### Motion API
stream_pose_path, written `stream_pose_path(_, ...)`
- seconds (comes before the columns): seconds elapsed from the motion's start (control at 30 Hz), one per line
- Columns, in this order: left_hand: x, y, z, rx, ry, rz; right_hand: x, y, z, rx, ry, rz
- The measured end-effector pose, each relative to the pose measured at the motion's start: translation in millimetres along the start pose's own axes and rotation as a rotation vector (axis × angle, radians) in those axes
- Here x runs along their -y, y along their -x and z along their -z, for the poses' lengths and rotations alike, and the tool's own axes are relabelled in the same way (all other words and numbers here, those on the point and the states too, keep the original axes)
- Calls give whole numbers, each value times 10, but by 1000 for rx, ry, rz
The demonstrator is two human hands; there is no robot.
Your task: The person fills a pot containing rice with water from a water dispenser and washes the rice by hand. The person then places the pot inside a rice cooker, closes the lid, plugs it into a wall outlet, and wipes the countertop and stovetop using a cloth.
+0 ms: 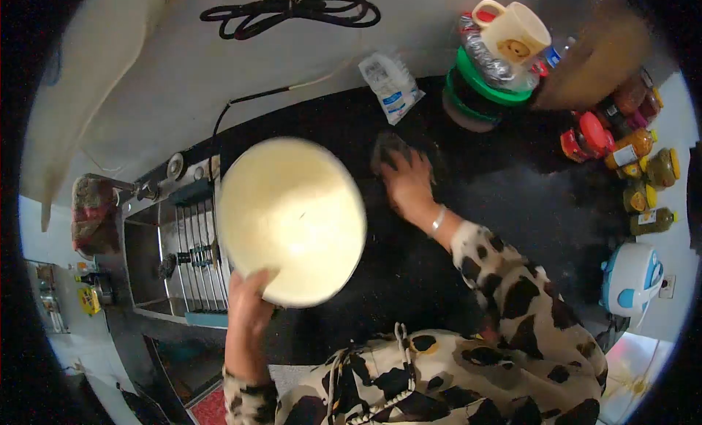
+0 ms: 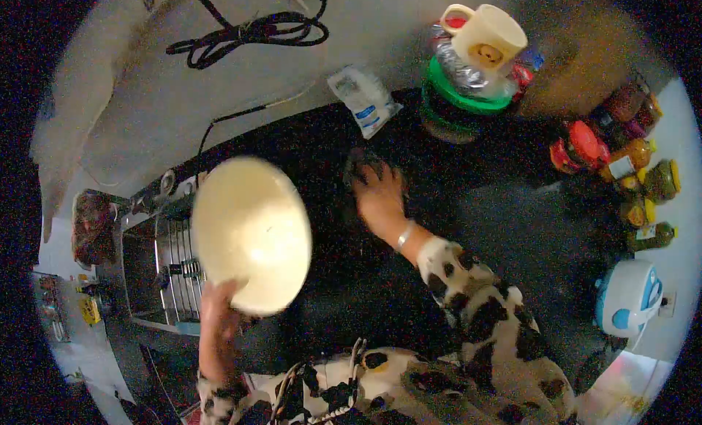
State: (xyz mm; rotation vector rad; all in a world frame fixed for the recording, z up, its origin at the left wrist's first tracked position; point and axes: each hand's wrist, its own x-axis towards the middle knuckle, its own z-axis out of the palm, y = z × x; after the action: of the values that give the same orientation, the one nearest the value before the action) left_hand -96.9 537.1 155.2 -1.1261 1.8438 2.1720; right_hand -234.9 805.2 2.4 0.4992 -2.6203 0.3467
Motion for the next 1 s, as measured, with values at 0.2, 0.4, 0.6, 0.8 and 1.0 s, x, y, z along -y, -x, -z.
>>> stream_pose_path(0.2, 502, 417, 997, -238, 92, -70, 349, -1348, -980, 2, 41, -199)
stream_pose_path(0.4, 727, 641, 1229, -329, 97, -44, 692, -1690, -1244, 181, 81, -26)
stream_pose_path(0.6, 671, 656, 1029, -308, 244, -74, 444, -1112, -515, 558, -588, 707)
stream_pose_path(0.8, 696, 740, 1010, -252, 279, -26, 0, -1873, -910, 513, -426, 362)
stream_pose_path(1.0, 751, 769, 1088, -323, 200, -15, 499, -1407, -832, 266, -122, 319)
